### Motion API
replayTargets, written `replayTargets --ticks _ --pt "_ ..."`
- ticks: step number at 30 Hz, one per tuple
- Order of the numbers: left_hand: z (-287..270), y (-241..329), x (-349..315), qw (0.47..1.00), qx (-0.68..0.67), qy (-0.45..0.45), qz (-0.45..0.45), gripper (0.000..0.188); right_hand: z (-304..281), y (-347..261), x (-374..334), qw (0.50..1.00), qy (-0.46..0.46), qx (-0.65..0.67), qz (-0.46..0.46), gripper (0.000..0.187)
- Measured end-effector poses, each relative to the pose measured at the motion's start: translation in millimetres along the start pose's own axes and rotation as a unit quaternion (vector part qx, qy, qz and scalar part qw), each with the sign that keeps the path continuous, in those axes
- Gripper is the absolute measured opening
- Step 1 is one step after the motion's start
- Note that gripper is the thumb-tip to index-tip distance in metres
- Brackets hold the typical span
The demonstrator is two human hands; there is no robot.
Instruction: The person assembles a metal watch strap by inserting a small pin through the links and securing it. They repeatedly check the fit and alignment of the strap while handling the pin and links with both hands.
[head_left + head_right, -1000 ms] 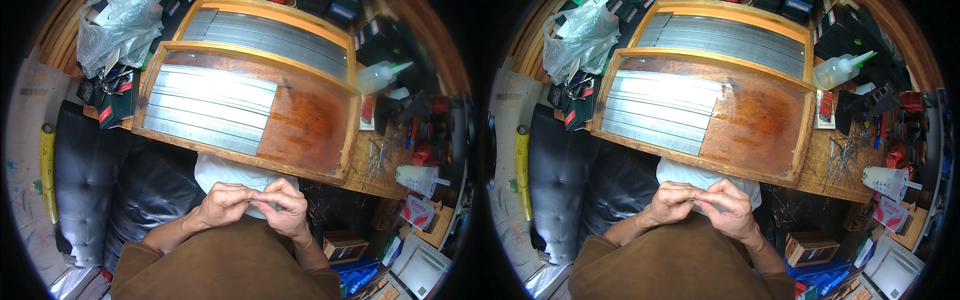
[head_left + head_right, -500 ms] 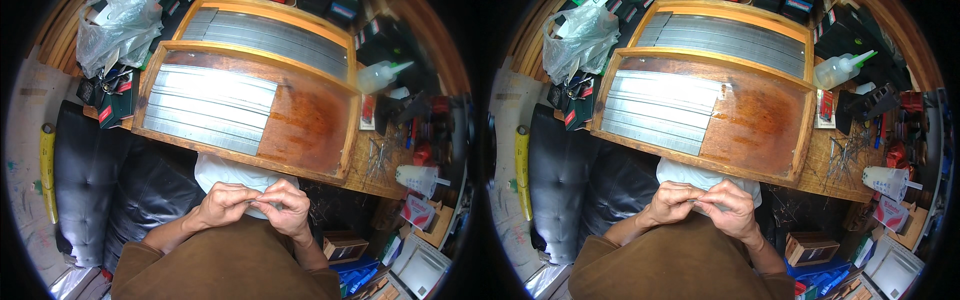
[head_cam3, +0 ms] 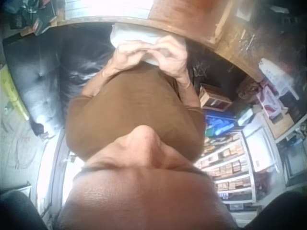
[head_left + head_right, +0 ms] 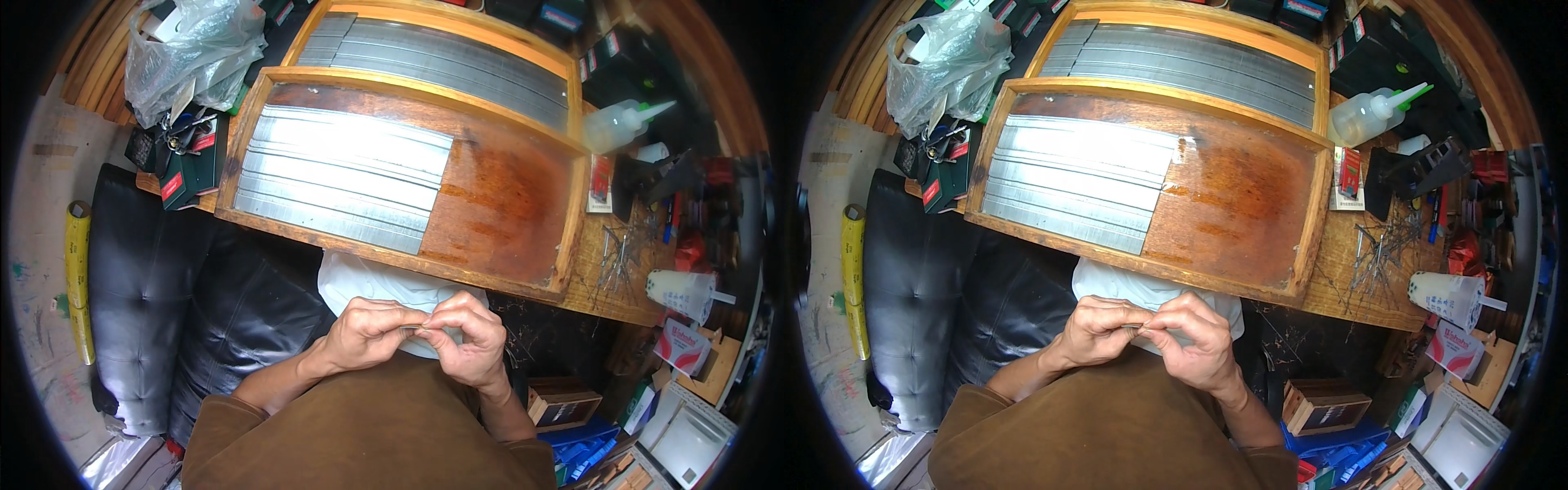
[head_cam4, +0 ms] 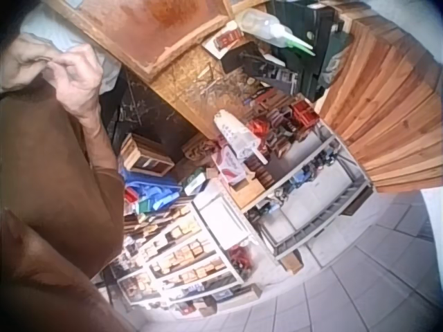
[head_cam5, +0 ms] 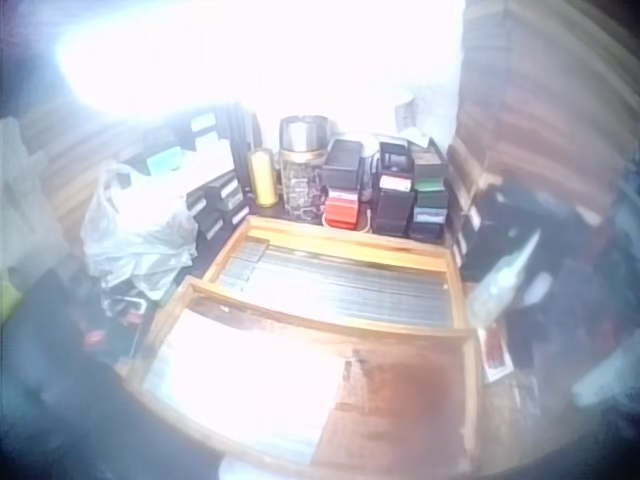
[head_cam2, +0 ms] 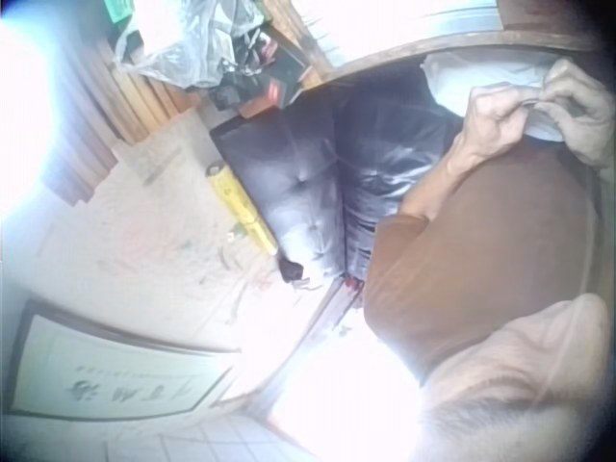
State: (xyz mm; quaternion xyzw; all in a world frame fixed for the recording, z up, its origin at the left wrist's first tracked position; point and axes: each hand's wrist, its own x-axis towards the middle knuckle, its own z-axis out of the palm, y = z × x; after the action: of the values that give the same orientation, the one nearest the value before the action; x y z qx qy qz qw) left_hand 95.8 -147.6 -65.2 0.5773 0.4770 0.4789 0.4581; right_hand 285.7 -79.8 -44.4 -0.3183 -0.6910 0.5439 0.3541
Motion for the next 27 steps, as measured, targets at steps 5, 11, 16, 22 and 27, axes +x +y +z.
replayTargets --ticks 5,11,16,22,27 --pt "0 1 0 1.000 0.011 0.001 -0.006 0.027 2 -1 0 0.998 -0.005 -0.048 -0.027 0.015" --pt "1 1 -2 1.000 0.006 0.002 -0.013 0.027 5 -1 -3 0.998 0.016 -0.043 -0.035 0.013" --pt "6 6 0 0.999 0.007 0.030 -0.026 0.031 -27 -26 -7 0.992 0.053 -0.111 -0.034 0.013" --pt "8 -2 4 1.000 0.013 0.015 -0.021 0.029 -157 -74 -9 0.947 0.280 -0.152 0.046 0.007" --pt "15 4 6 0.999 0.008 -0.019 -0.031 0.023 -225 -59 -8 0.886 0.413 -0.178 0.112 0.009"
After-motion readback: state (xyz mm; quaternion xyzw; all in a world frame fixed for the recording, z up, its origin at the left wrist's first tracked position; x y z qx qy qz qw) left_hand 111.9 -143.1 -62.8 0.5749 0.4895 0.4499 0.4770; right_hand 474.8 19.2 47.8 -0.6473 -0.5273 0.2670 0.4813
